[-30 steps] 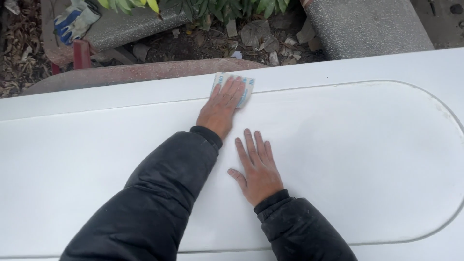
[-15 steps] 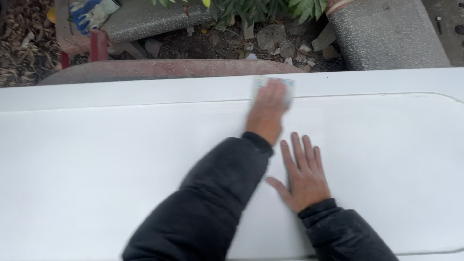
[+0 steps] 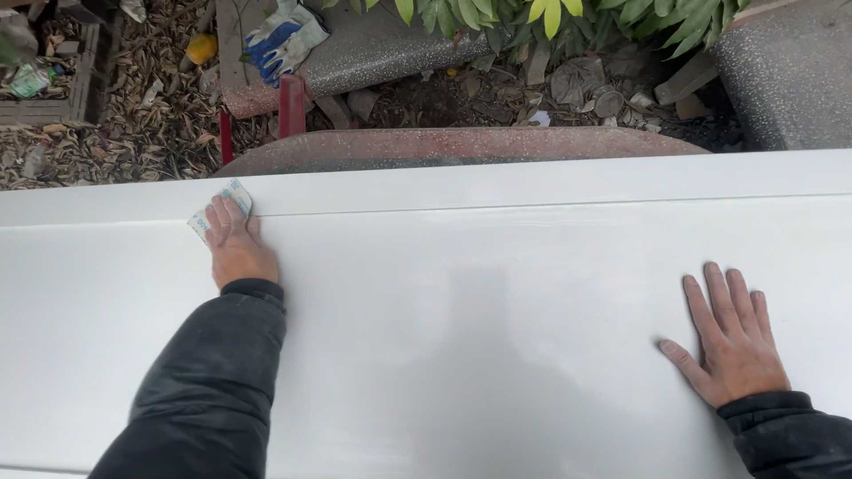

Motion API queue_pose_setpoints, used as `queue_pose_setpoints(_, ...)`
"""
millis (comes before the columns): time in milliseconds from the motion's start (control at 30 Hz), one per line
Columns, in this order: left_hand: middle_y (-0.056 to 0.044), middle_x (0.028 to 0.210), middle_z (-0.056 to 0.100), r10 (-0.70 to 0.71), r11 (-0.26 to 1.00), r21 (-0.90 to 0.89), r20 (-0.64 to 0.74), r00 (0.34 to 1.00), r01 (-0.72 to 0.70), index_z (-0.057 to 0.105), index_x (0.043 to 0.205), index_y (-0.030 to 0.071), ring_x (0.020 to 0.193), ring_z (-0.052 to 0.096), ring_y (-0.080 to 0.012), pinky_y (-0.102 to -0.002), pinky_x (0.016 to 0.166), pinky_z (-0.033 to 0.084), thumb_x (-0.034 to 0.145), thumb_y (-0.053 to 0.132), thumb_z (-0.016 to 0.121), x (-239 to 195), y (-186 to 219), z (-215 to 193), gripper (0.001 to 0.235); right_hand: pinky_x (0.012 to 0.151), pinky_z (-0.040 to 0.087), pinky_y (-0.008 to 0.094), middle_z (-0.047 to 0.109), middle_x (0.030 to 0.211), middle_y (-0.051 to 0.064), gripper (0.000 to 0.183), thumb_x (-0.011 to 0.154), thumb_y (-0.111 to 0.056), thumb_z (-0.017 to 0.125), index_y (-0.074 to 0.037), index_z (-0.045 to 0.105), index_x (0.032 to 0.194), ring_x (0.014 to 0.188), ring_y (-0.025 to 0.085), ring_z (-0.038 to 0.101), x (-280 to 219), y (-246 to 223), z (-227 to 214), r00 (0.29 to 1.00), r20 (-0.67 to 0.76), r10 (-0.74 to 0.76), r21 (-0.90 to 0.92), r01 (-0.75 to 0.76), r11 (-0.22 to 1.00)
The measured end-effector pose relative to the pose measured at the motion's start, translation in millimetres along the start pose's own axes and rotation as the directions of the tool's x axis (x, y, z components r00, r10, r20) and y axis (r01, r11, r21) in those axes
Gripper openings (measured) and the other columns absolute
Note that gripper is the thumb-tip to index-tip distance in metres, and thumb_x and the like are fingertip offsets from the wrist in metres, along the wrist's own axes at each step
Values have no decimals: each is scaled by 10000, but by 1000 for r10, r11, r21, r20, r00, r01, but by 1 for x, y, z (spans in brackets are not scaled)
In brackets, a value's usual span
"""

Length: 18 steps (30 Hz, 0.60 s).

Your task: The person sands the surface and edges of a white cabinet door using a sanding block. They work on the flat panels and the raised frame, then flip the door to sand the opposite side and edges.

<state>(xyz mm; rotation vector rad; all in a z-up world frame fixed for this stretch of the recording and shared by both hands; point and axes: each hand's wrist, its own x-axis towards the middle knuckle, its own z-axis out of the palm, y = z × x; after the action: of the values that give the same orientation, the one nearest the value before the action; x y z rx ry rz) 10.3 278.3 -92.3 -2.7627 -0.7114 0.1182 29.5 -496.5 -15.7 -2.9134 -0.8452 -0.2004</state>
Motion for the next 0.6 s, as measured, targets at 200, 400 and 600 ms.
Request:
queue_pose_setpoints(200, -271, 1909, 352, 353, 843, -244, -420, 836, -479, 449, 1813, 4, 1797, 273, -491, -633, 1524, 211, 866, -68, 495, -51, 259, -54, 951, 1422, 258, 768, 274, 2015, 209, 1066, 998, -645, 528, -102, 335, 1895, 1834, 547, 258, 0, 2, -2, 997, 71, 25, 27, -27, 999)
queue_pose_setpoints(400, -104, 1919, 432, 540, 553, -456, -441, 717, -697, 429, 1838, 159, 1822, 319, -304, -502, 1536, 206, 1037, -92, 415, -46, 248, -92, 839, 1388, 338, 804, 347, 2014, 272, 1069, 974, -578, 574, -43, 408, 1885, 1829, 582, 334, -3, 9, 5, 999, 13, -30, 8, 30, 1000)
queue_pose_setpoints(600, -190, 1926, 361, 62, 787, -570, -309, 949, -237, 411, 1859, 62, 1794, 272, -399, -557, 1488, 169, 1136, 14, 403, -6, -10, -16, 725, 1374, 391, 786, 448, 1964, 319, 1040, 980, -585, 639, -3, 507, 1832, 1771, 623, 437, 0, -1, 2, 997, -63, -39, -25, 38, 999)
